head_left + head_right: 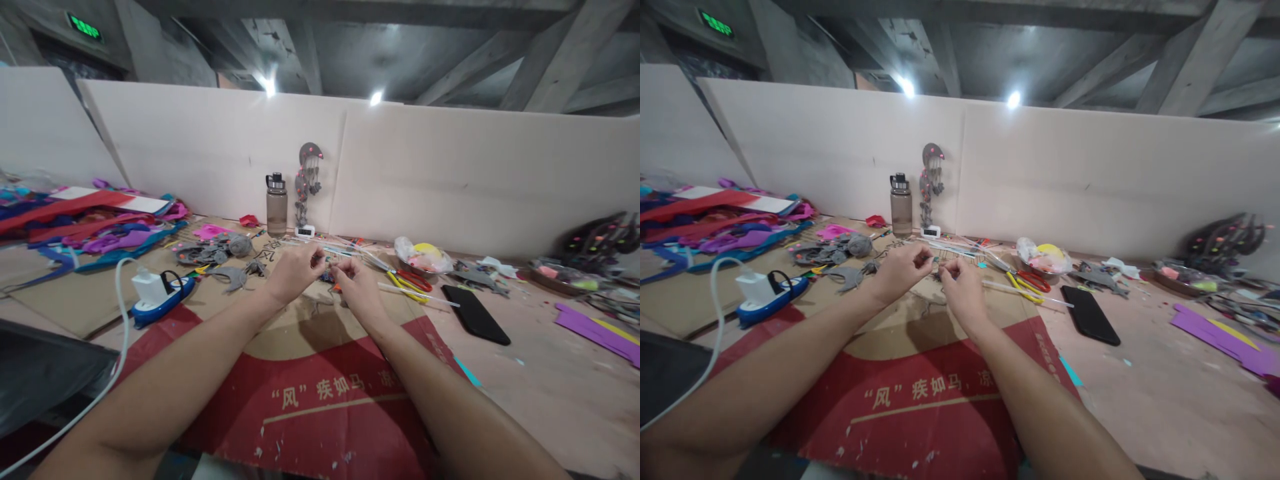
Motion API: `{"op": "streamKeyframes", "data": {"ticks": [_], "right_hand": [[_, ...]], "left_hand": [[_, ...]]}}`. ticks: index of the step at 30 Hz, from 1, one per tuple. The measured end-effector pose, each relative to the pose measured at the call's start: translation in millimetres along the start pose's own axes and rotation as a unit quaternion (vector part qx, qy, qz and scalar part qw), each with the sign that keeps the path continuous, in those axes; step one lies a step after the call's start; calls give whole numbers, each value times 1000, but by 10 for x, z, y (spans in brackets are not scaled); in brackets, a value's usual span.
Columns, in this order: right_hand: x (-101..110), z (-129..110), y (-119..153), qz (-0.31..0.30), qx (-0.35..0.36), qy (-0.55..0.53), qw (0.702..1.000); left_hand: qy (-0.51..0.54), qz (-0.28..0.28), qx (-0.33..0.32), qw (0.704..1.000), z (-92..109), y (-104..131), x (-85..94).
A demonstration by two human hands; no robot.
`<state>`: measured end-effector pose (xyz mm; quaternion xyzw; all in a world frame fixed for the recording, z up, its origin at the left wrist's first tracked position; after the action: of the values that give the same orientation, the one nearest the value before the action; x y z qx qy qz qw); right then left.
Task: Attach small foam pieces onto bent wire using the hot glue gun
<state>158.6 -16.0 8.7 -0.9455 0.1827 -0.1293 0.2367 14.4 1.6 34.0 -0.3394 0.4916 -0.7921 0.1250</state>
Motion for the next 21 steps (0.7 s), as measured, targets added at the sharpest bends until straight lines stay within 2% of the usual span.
{"op": "streamKeyframes", "data": {"ticks": [3,5,9,14,18,21], "right_hand": [[-50,69,12,-16,-91,-97,991],[-67,91,11,-18,-116,-138,983],[-9,31,-16,5,-53,-77,996],[77,-89,-26,24,19,3,1000],[121,-127,-33,53,69,40,995],[123,-98,-42,47,75,48,995]], "left_hand": [[22,5,23,999,2,-1,-2],[45,5,51,998,-5,-2,-11],[108,-16,123,986,-21,4,-55],[218,-40,213,951,9,3,-78],[262,-53,245,932,47,0,-78],[274,-61,250,927,63,10,-87]]}}
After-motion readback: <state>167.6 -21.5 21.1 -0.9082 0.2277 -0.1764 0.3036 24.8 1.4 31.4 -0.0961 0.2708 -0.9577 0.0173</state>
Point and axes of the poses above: each hand's wrist, its own y-axis away from the middle knuckle, its own x-axis out of the back of the hand, z = x × y, the point moved 4 cm from there along -y, towards the middle knuckle, and after that the axes turned 13 degrees about z, right-handed, at the moved point
